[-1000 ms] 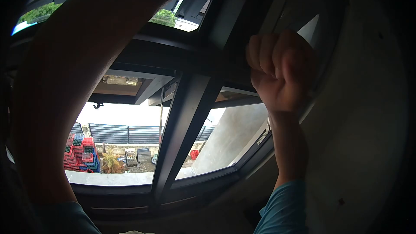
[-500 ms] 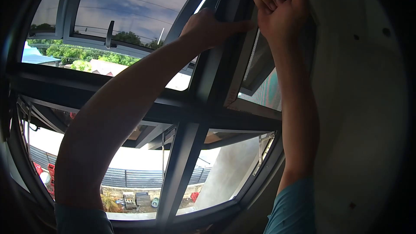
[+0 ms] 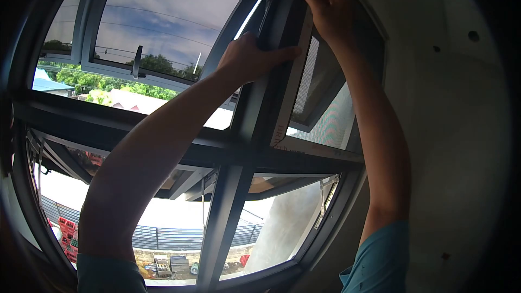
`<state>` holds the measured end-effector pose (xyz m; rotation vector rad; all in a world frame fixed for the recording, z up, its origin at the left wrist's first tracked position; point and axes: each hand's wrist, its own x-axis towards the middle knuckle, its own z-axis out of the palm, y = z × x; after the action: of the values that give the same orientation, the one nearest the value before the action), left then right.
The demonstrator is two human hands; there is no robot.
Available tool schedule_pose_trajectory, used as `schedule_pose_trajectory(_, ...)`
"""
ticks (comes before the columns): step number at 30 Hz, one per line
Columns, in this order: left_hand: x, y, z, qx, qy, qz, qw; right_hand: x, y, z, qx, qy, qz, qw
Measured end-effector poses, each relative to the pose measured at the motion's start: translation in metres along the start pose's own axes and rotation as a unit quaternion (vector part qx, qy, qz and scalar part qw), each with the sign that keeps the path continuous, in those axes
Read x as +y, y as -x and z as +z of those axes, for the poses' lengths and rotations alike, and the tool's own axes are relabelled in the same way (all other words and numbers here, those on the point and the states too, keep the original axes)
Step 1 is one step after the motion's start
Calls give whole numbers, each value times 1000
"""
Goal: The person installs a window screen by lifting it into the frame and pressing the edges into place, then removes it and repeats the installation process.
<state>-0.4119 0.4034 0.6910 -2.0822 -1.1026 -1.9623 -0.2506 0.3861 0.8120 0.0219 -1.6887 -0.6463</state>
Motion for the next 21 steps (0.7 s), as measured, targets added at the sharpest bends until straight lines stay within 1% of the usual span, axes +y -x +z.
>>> schedule_pose_trajectory(1,0,-1,0,-2,-5,3,1000,8,10,-3,-31,107,-57,992)
schedule_pose_trajectory(2,1,1,-2,-20,2,-2,1000,34,22,-14,-35,174,-98,979)
schedule_pose_trajectory(3,-4,-1,2,5,9,22,1000,53,38,-29,-16,210,-70,975)
schedule_pose_trajectory(4,3,6,-6,-27,25,41,998,72,56,-49,6,250,-37,967)
schedule_pose_trajectory(5,-3,-1,0,-6,22,68,997,89,75,-74,32,291,-4,956)
schedule_pose_trajectory(6,-6,-6,2,-12,13,40,999,109,98,-101,35,326,42,944)
schedule_pose_trajectory(7,0,4,-2,-9,43,63,997,125,121,-129,38,356,90,929)
schedule_pose_trajectory(8,4,7,-2,4,24,31,999,134,144,-155,3,384,162,909)
schedule_pose_trajectory(9,10,7,-3,-12,22,32,999,137,166,-180,-33,405,230,884)
schedule_pose_trajectory(10,1,1,3,8,35,29,999,138,189,-201,-82,437,266,855)
schedule_pose_trajectory(11,3,3,3,23,9,10,1000,137,210,-220,-132,464,300,823)
schedule_pose_trajectory(12,-6,-2,7,64,5,45,997,140,223,-238,-182,487,331,788)
schedule_pose_trajectory(13,-3,1,6,82,-12,57,995,144,237,-252,-187,472,346,789)
schedule_pose_trajectory(14,-4,1,7,122,-54,60,989,149,251,-263,-194,456,361,790)
schedule_pose_trajectory(15,3,7,6,161,-110,89,977,154,263,-274,-203,440,374,791)
schedule_pose_trajectory(16,1,10,5,221,-161,181,945,157,268,-284,-207,417,368,805)
schedule_pose_trajectory(17,4,11,9,244,-189,235,922,166,272,-291,-204,388,360,824)
schedule_pose_trajectory(18,9,14,8,243,-238,276,899,174,274,-298,-199,359,349,843)
schedule_pose_trajectory(19,13,18,10,224,-300,288,881,180,275,-302,-192,328,337,861)
schedule_pose_trajectory(21,27,31,20,192,-332,269,884,185,270,-304,-186,328,299,876)
